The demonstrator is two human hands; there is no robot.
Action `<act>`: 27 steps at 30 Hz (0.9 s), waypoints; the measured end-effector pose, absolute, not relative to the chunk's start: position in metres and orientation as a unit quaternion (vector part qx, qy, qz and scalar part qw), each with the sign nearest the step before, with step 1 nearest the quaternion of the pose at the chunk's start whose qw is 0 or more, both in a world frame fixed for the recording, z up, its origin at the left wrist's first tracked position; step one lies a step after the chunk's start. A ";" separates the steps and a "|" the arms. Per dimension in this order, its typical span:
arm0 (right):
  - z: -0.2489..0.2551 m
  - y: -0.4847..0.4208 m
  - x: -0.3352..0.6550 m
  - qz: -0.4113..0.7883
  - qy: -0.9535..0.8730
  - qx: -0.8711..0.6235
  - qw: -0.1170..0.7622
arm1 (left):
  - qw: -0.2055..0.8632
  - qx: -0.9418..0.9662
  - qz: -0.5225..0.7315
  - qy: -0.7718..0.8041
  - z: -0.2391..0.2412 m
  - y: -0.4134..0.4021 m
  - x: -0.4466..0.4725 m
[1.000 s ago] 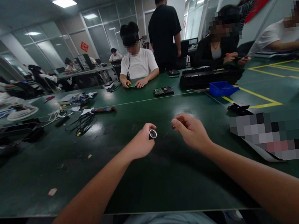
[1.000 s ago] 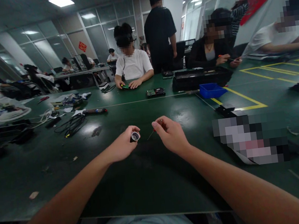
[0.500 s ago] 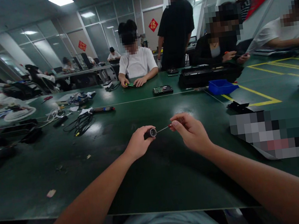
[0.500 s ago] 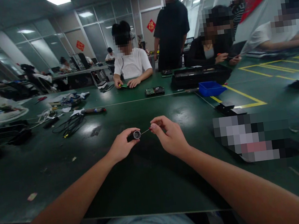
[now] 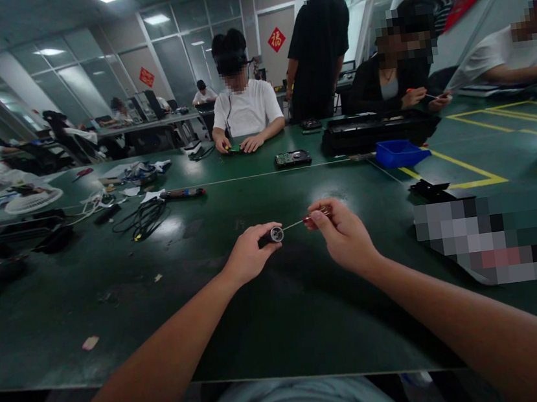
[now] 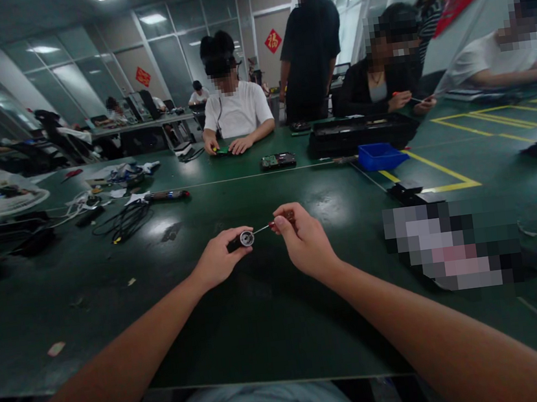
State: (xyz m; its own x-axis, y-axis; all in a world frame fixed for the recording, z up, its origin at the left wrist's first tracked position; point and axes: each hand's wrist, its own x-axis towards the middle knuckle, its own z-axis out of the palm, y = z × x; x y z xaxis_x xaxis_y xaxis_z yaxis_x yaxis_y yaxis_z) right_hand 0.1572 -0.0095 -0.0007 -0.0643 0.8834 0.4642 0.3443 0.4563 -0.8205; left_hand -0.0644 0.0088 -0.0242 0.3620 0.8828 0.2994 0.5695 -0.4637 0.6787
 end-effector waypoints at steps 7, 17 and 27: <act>0.002 -0.009 0.159 0.270 -0.697 -0.444 0.494 | 0.238 0.783 0.336 0.466 -0.024 0.009 -0.065; 0.006 -0.011 0.159 0.164 -0.710 -0.497 0.470 | 0.214 0.796 0.332 0.458 -0.025 0.009 -0.067; 0.009 -0.015 0.159 0.164 -0.767 -0.414 0.462 | 0.207 0.802 0.331 0.453 -0.025 0.011 -0.068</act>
